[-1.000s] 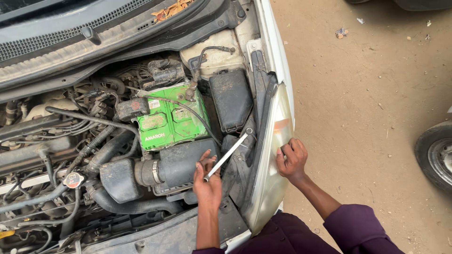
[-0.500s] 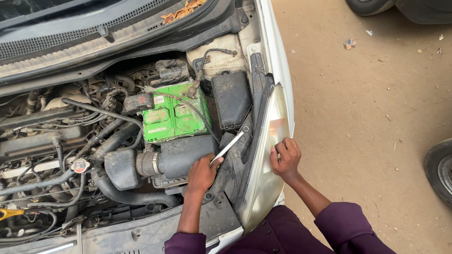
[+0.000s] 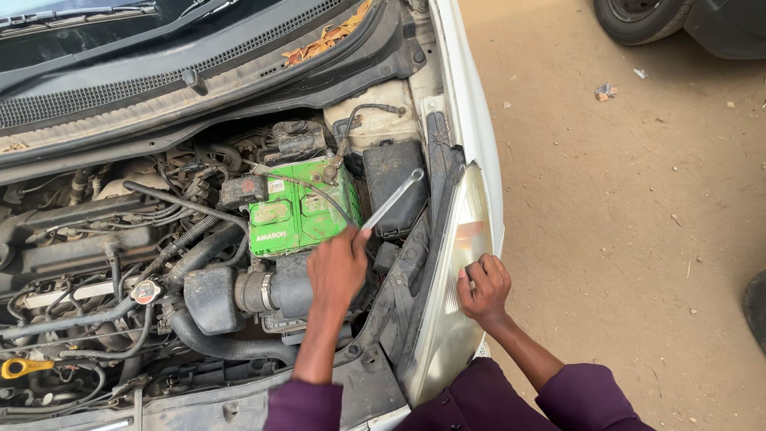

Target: The person works on the engine compartment of a white car, using a wrench to loosen or tighten bolts on various components including the headlight housing and engine block.

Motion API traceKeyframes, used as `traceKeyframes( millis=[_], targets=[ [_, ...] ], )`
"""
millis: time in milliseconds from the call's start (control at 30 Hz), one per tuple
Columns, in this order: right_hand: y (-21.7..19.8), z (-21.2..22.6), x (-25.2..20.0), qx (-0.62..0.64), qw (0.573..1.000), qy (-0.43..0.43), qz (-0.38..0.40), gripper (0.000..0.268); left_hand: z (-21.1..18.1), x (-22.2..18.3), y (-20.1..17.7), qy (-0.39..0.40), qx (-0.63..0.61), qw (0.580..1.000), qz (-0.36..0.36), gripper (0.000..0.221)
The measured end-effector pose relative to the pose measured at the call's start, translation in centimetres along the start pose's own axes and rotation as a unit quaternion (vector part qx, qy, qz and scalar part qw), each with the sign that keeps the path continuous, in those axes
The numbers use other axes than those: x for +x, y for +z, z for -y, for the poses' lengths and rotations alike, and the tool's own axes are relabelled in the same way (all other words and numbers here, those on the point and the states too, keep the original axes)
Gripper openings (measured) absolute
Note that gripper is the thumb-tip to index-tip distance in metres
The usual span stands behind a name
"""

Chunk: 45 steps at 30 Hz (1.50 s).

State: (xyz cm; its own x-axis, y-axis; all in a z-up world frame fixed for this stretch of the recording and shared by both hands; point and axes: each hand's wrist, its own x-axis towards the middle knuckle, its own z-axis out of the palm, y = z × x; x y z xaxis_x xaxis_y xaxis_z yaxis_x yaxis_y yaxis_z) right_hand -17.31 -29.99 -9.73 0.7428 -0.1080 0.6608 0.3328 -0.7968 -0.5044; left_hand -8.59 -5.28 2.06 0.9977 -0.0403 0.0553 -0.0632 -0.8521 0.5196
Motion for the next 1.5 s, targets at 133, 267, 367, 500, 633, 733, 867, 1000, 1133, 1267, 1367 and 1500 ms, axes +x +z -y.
traceKeyframes(
  millis=[133, 267, 367, 500, 633, 733, 867, 1000, 1133, 1267, 1367, 1500],
  targets=[
    [0.0, 0.1, 0.0, 0.007, 1.000, -0.003, -0.008, 0.019, -3.2, 8.0, -0.4, 0.111, 0.064, 0.992, -0.016, 0.032],
    [0.2, -0.5, -0.1, -0.001, 1.000, 0.003, -0.007, 0.022, -4.1, 11.0, 0.5, 0.135, 0.111, 0.985, 0.011, 0.034],
    [0.3, -0.8, -0.4, -0.003, 1.000, 0.004, -0.007, 0.021, -3.7, 11.9, 1.3, 0.150, 0.121, 0.981, 0.015, 0.034],
    [0.3, -0.7, -0.6, -0.002, 1.000, 0.001, -0.007, 0.019, -3.1, 12.3, 2.0, 0.149, 0.124, 0.981, 0.002, 0.032],
    [0.3, -0.9, -0.5, -0.007, 1.000, 0.009, -0.008, 0.020, -3.0, 13.1, 2.0, 0.148, 0.123, 0.981, 0.025, 0.032],
    [0.4, -0.7, -0.5, -0.001, 1.000, 0.009, -0.006, 0.019, -3.0, 12.3, 2.2, 0.132, 0.092, 0.987, 0.015, 0.031],
    [0.4, -0.8, -0.4, -0.002, 1.000, 0.009, -0.009, 0.020, -3.7, 11.1, 2.1, 0.095, 0.070, 0.993, 0.005, 0.035],
    [0.3, -0.6, -0.4, -0.001, 1.000, 0.003, -0.012, 0.018, -4.1, 12.0, 1.1, 0.077, 0.042, 0.996, -0.035, 0.035],
    [0.3, -0.8, -0.3, 0.004, 1.000, 0.004, -0.009, 0.020, -4.9, 15.0, 1.5, 0.124, 0.102, 0.987, -0.030, 0.036],
    [0.6, -1.1, -0.7, 0.005, 1.000, 0.007, -0.008, 0.020, -5.3, 16.7, 2.6, 0.129, 0.126, 0.983, -0.027, 0.036],
    [0.6, -1.3, -0.8, 0.003, 1.000, 0.005, -0.008, 0.019, -5.0, 17.1, 2.9, 0.130, 0.141, 0.981, -0.019, 0.035],
    [0.6, -1.2, -0.7, 0.004, 1.000, 0.004, -0.009, 0.019, -4.7, 17.2, 2.8, 0.122, 0.142, 0.982, -0.012, 0.034]
  ],
)
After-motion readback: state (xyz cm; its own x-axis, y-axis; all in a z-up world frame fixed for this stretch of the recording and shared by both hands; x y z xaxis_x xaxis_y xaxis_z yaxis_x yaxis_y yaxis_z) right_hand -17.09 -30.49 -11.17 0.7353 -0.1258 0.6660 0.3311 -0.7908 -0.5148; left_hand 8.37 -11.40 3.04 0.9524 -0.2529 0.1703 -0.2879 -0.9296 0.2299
